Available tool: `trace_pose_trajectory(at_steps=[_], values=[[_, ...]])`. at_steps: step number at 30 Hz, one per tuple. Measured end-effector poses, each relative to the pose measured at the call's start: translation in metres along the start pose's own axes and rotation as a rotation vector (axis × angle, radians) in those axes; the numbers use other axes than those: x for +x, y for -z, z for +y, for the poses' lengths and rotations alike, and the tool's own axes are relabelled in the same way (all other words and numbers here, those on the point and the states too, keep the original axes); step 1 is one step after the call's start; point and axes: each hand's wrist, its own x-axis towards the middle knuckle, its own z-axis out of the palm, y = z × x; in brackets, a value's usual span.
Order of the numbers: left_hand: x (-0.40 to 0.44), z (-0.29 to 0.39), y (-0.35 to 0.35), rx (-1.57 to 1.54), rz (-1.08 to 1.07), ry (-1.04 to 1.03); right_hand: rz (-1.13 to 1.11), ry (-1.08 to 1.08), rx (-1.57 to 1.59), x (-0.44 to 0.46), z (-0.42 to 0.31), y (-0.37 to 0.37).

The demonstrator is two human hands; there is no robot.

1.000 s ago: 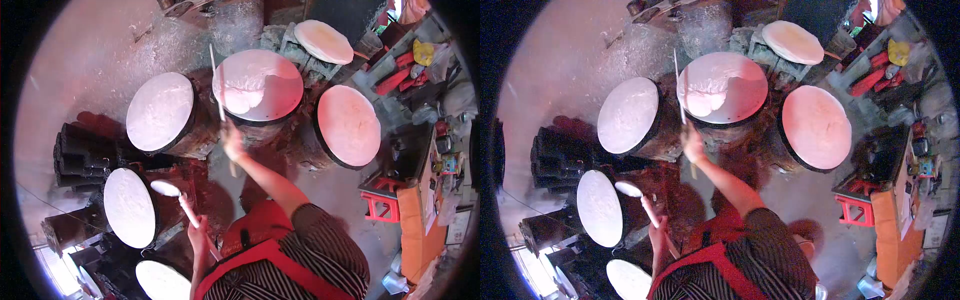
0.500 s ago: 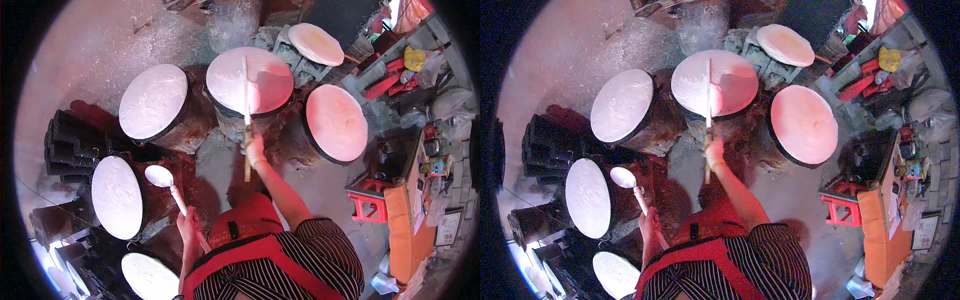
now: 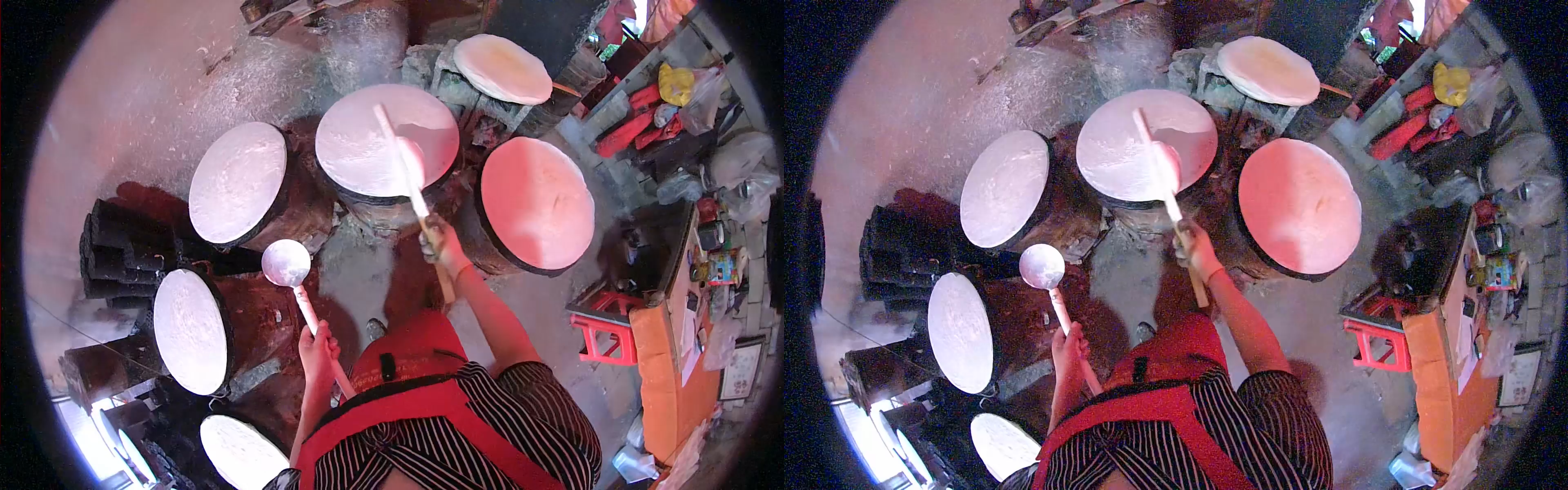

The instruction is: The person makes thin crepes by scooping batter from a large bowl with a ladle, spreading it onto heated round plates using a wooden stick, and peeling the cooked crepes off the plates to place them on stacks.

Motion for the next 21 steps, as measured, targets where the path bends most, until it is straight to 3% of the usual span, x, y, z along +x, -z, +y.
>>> trace_pose_trajectory(at_steps=[1,5,6,7,9,13,14,17,19,21], values=[[-0.001,0.002,-0.010,-0.012,-0.017,0.027,0.079,0.160,-0.176,-0.004,-0.011,-0.005],[0.009,-0.009,-0.046,0.003,-0.056,0.087,0.032,0.353,-0.151,0.030,-0.008,-0.021],[0.007,-0.007,-0.059,-0.023,-0.060,0.095,0.099,0.159,-0.151,0.015,-0.006,-0.024],[0.007,-0.008,-0.070,-0.019,-0.057,0.096,-0.138,0.142,-0.203,-0.025,-0.021,-0.028],[0.008,-0.011,-0.093,-0.031,-0.070,0.070,-0.126,0.149,-0.409,-0.018,-0.020,0.025],[0.004,-0.018,-0.128,-0.010,-0.041,0.061,-0.006,0.271,-0.329,-0.016,-0.093,0.055],[0.002,-0.021,-0.135,0.032,-0.032,0.057,0.045,0.191,-0.312,0.006,-0.112,0.057],[-0.003,-0.021,-0.158,0.046,0.005,0.046,0.159,0.326,-0.351,0.053,-0.147,0.031],[-0.011,-0.012,-0.173,0.016,0.034,0.043,0.260,0.565,-0.787,0.128,-0.132,0.043],[-0.014,0.000,-0.182,-0.046,0.052,0.042,0.259,0.843,-1.090,0.048,-0.136,-0.019]])
